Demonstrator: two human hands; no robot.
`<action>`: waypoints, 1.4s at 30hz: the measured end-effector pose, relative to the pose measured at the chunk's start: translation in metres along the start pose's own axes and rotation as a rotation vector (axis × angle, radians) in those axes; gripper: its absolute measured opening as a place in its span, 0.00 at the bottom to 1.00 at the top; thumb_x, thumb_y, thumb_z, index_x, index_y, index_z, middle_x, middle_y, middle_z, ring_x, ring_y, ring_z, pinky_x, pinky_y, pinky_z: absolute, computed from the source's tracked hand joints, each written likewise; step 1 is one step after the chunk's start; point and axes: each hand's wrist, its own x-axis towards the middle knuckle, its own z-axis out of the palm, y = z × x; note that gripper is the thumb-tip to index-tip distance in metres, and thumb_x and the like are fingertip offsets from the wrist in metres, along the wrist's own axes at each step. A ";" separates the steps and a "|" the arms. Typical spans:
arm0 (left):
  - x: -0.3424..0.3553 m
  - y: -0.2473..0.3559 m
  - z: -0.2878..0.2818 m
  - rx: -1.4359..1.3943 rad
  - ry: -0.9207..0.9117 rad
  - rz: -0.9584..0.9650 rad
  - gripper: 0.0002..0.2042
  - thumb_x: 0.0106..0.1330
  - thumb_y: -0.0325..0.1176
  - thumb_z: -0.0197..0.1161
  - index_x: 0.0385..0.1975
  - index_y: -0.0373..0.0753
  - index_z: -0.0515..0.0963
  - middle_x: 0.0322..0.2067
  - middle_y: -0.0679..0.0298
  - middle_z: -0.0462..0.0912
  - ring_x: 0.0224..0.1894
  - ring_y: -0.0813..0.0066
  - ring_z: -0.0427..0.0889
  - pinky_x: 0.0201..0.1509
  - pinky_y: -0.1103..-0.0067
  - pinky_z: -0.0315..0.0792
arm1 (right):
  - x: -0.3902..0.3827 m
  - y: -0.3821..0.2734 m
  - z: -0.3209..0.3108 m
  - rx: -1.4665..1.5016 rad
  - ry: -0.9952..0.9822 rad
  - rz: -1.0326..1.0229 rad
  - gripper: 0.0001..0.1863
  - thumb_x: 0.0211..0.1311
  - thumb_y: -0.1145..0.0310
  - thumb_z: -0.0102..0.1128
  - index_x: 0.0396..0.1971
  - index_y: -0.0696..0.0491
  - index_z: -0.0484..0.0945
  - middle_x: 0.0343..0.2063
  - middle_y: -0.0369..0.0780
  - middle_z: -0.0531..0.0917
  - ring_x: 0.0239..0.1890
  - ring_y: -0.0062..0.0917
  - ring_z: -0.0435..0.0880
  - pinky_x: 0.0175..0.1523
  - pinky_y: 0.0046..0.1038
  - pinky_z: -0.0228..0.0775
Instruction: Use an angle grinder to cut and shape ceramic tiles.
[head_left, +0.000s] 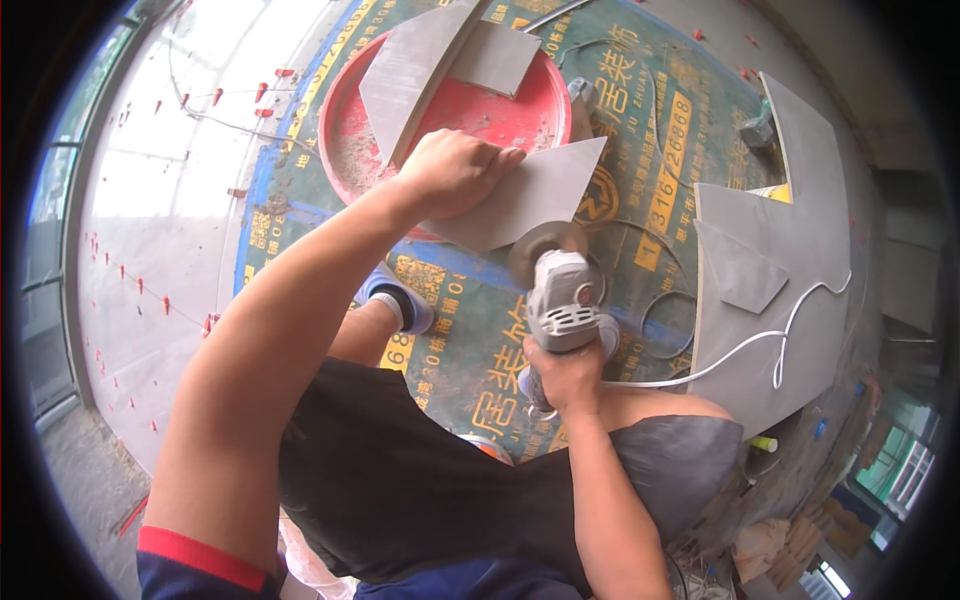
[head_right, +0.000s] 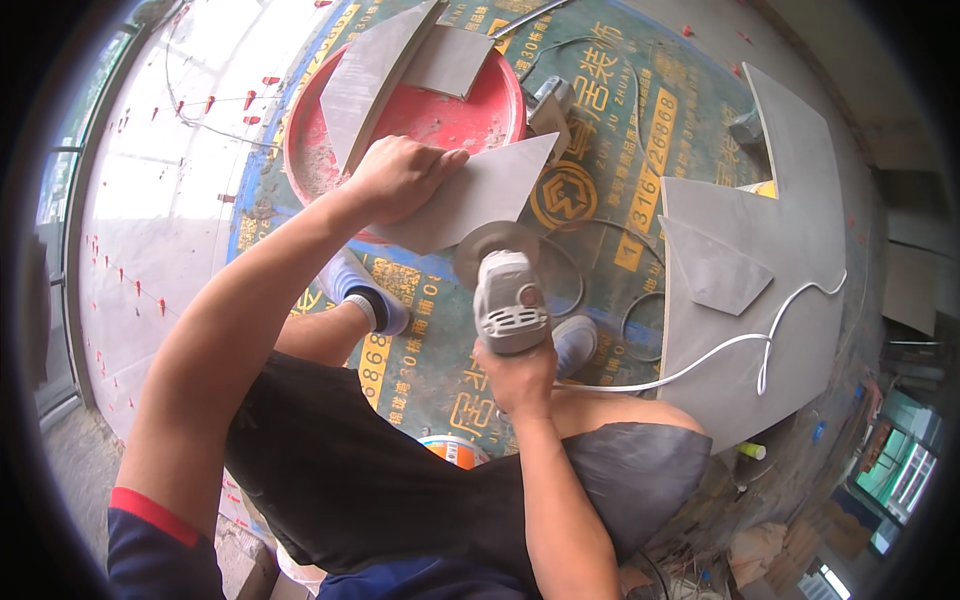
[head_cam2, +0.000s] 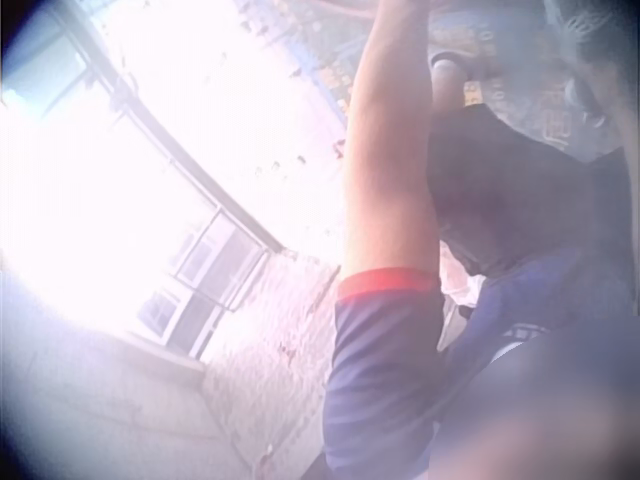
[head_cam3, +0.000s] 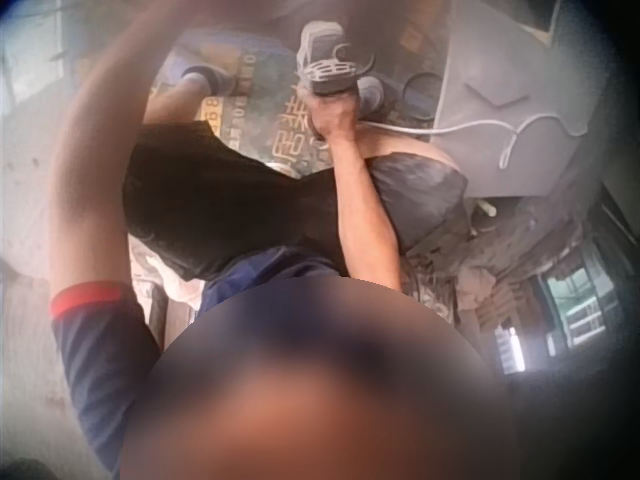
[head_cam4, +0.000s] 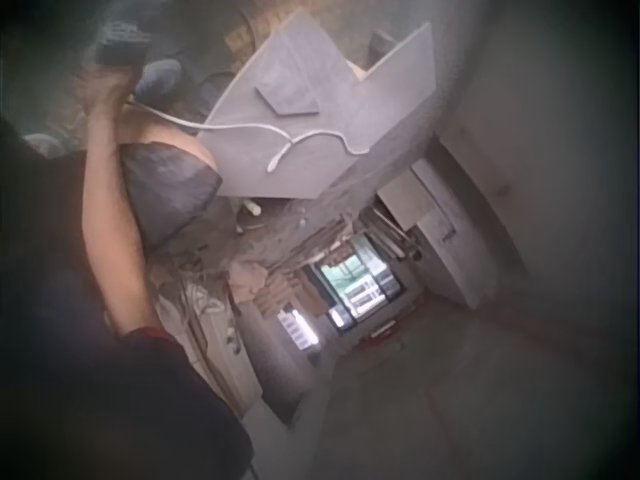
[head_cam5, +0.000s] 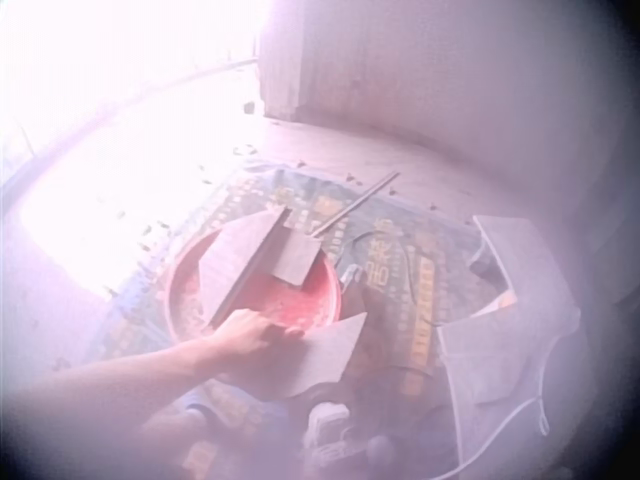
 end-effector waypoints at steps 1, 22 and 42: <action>0.000 0.000 -0.001 0.002 -0.006 -0.010 0.31 0.80 0.52 0.44 0.20 0.37 0.82 0.24 0.46 0.83 0.34 0.41 0.82 0.44 0.54 0.74 | -0.003 -0.001 0.003 0.004 -0.005 -0.001 0.30 0.48 0.72 0.74 0.53 0.57 0.73 0.41 0.42 0.86 0.43 0.30 0.86 0.53 0.33 0.77; -0.074 -0.017 -0.011 0.335 0.020 0.401 0.43 0.61 0.46 0.72 0.72 0.32 0.60 0.63 0.49 0.69 0.65 0.51 0.70 0.69 0.60 0.65 | -0.019 0.016 -0.017 0.305 0.199 0.137 0.31 0.49 0.74 0.73 0.57 0.60 0.73 0.51 0.42 0.82 0.52 0.30 0.82 0.61 0.32 0.71; -0.084 -0.021 0.018 0.184 0.319 0.313 0.39 0.53 0.36 0.74 0.69 0.37 0.69 0.56 0.55 0.71 0.57 0.56 0.76 0.62 0.63 0.69 | -0.040 -0.051 -0.020 0.067 -0.025 0.082 0.26 0.50 0.77 0.72 0.53 0.61 0.78 0.48 0.40 0.84 0.48 0.26 0.83 0.57 0.30 0.74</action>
